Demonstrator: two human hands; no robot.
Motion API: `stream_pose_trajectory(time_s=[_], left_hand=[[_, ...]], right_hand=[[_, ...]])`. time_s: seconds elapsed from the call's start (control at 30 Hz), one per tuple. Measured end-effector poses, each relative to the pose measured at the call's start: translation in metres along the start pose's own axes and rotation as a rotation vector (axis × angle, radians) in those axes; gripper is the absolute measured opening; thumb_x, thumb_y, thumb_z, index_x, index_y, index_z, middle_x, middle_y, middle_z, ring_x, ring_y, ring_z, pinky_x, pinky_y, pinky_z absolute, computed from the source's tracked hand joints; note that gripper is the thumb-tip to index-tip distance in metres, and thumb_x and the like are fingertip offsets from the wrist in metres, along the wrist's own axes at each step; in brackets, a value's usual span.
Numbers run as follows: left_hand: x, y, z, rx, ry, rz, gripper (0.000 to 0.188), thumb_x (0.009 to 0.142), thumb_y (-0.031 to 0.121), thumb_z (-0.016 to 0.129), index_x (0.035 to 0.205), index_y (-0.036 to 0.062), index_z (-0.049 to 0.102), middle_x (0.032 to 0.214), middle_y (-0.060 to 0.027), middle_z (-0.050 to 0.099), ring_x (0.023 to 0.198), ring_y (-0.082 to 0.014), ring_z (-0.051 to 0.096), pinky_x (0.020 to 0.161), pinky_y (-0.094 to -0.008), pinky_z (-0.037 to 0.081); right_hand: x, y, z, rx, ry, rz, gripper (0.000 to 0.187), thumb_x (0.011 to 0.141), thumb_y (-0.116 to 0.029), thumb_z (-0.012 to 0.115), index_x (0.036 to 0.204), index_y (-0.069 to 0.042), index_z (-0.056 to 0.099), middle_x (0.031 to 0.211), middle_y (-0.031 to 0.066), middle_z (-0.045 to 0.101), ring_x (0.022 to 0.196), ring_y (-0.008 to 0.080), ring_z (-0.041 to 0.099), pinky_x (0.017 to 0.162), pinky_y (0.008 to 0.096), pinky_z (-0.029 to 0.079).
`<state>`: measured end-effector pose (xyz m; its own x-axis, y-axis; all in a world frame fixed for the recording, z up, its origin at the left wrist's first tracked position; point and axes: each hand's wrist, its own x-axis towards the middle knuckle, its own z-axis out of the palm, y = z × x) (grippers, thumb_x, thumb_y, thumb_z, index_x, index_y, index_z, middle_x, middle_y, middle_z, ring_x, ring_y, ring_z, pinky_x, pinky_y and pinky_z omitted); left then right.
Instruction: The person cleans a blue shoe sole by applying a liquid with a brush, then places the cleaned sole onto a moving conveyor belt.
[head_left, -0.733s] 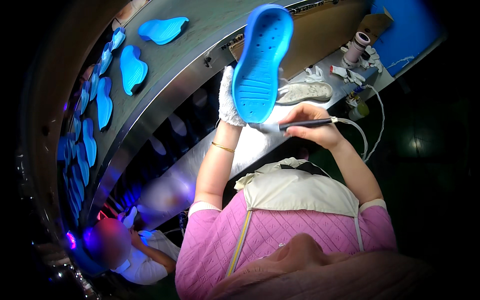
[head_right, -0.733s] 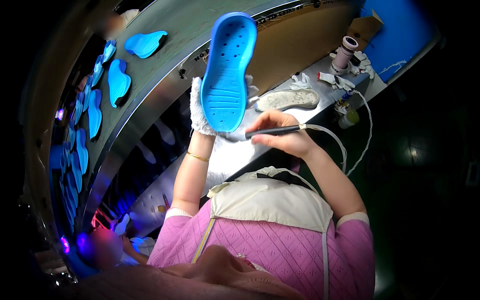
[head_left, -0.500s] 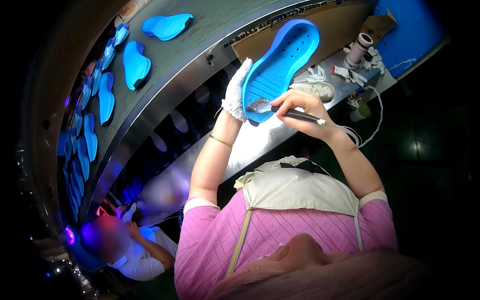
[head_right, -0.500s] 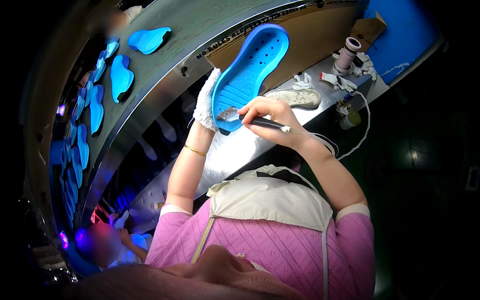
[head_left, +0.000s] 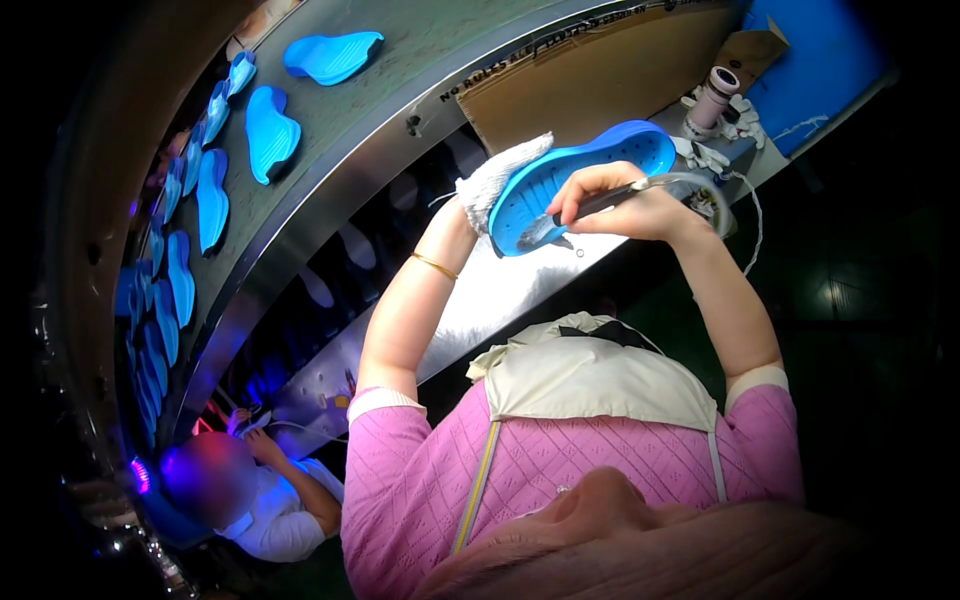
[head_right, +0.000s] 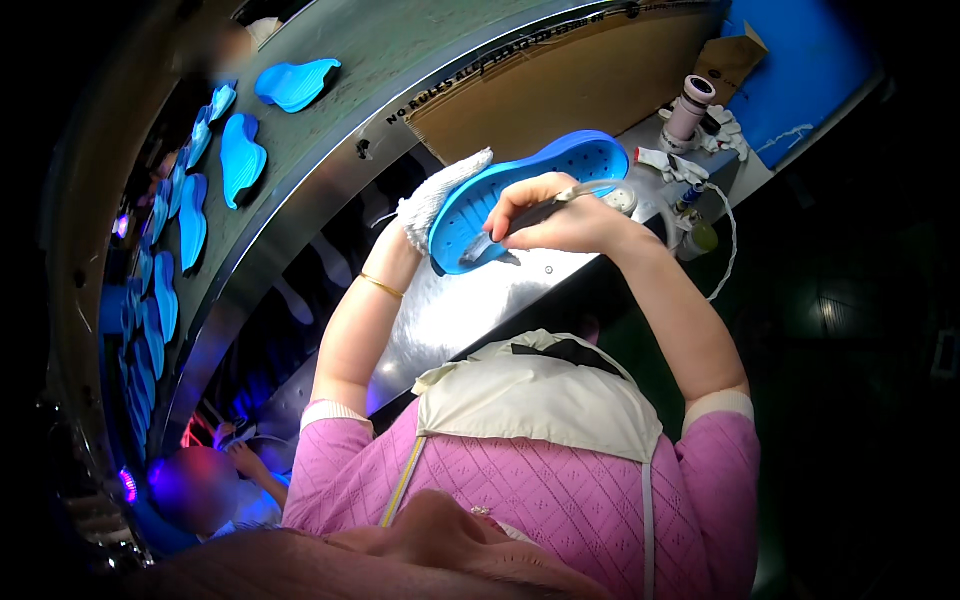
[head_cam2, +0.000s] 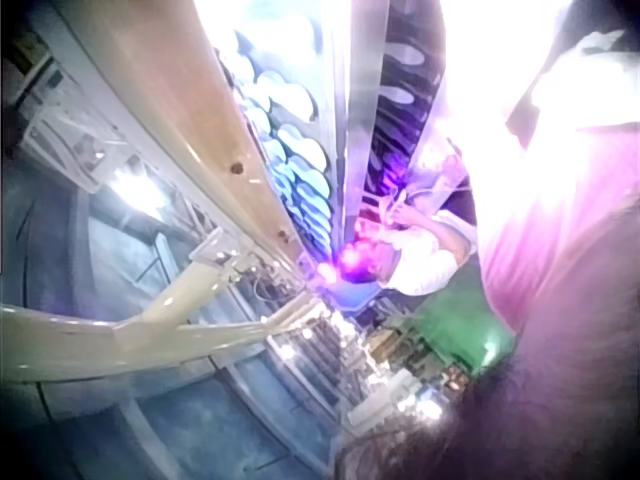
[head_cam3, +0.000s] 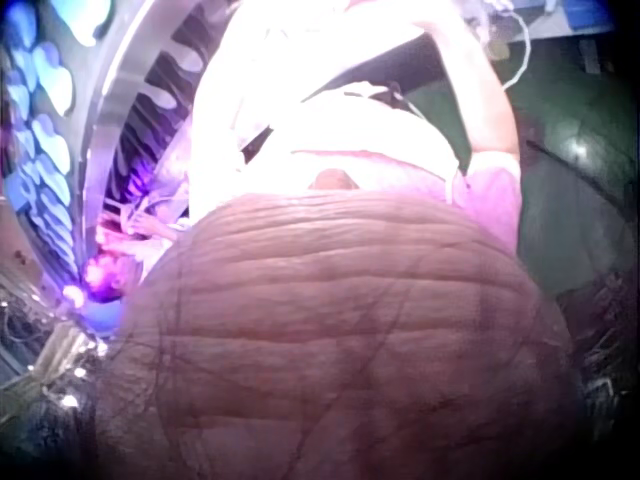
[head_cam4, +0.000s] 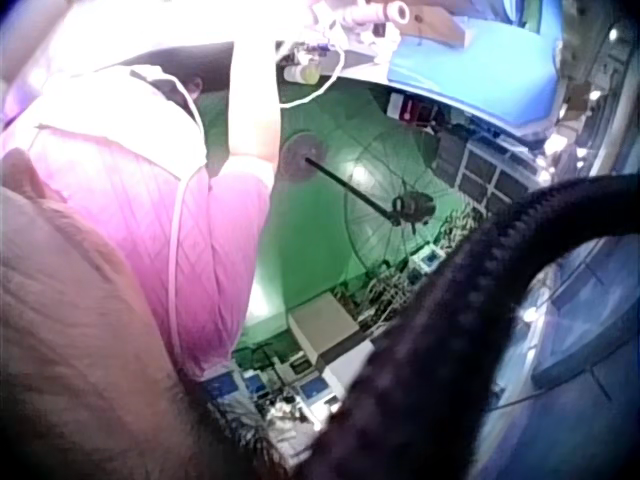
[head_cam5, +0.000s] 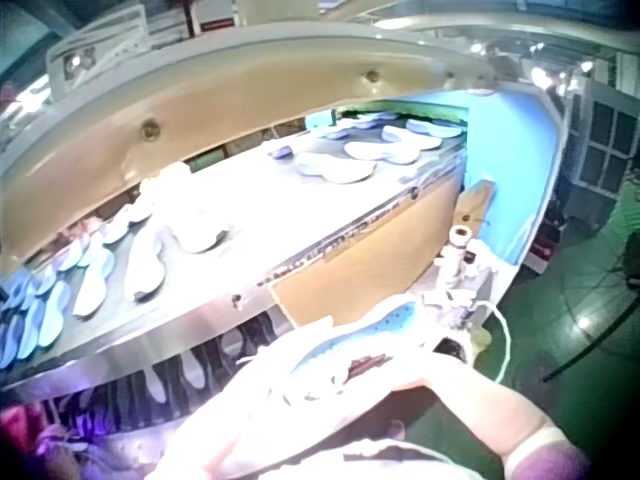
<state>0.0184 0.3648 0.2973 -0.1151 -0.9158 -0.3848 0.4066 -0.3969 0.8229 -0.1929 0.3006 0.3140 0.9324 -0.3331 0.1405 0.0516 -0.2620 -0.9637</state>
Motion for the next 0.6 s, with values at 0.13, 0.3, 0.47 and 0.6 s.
stream_pose_trajectory(time_s=[0.13, 0.3, 0.47, 0.6], left_hand=[[0.001, 0.002, 0.002, 0.112, 0.007, -0.015, 0.044, 0.087, 0.043, 0.069, 0.11, 0.0042, 0.067, 0.1, -0.0126, 0.069, 0.082, -0.0202, 0.067, 0.071, -0.0311, 0.058], [-0.003, 0.002, 0.004, 0.121, 0.031, -0.039, 0.045, 0.087, 0.044, 0.07, 0.109, 0.0045, 0.068, 0.099, -0.0117, 0.069, 0.081, -0.0192, 0.067, 0.07, -0.031, 0.057], [-0.01, 0.007, 0.003, 0.02, -0.058, -0.009, 0.047, 0.09, 0.043, 0.066, 0.115, 0.0027, 0.065, 0.099, -0.0143, 0.069, 0.081, -0.0217, 0.068, 0.071, -0.0323, 0.059], [-0.007, -0.007, 0.004, -0.217, -0.146, 0.145, 0.068, 0.094, 0.056, 0.049, 0.134, -0.0001, 0.048, 0.115, -0.0256, 0.062, 0.095, -0.0396, 0.067, 0.077, -0.0465, 0.06]], right_hand=[[-0.007, -0.006, -0.007, -0.192, -0.035, 0.147, 0.006, 0.071, -0.001, 0.071, 0.076, -0.002, 0.068, 0.085, 0.007, 0.07, 0.085, 0.0153, 0.067, 0.079, 0.0278, 0.052], [-0.017, -0.01, -0.017, -0.22, 0.05, 0.053, 0.006, 0.07, -0.001, 0.07, 0.075, -0.003, 0.068, 0.082, 0.0085, 0.07, 0.084, 0.0167, 0.066, 0.077, 0.0271, 0.052], [-0.03, -0.021, -0.03, -0.427, -0.026, 0.214, 0.008, 0.073, 0.003, 0.07, 0.078, -0.001, 0.065, 0.09, 0.0082, 0.069, 0.087, 0.0175, 0.066, 0.08, 0.0283, 0.052], [-0.033, -0.024, -0.006, -0.104, 0.225, 0.083, 0.01, 0.08, -0.001, 0.071, 0.088, 0.002, 0.065, 0.092, 0.0081, 0.069, 0.088, 0.0122, 0.064, 0.08, 0.0259, 0.051]])
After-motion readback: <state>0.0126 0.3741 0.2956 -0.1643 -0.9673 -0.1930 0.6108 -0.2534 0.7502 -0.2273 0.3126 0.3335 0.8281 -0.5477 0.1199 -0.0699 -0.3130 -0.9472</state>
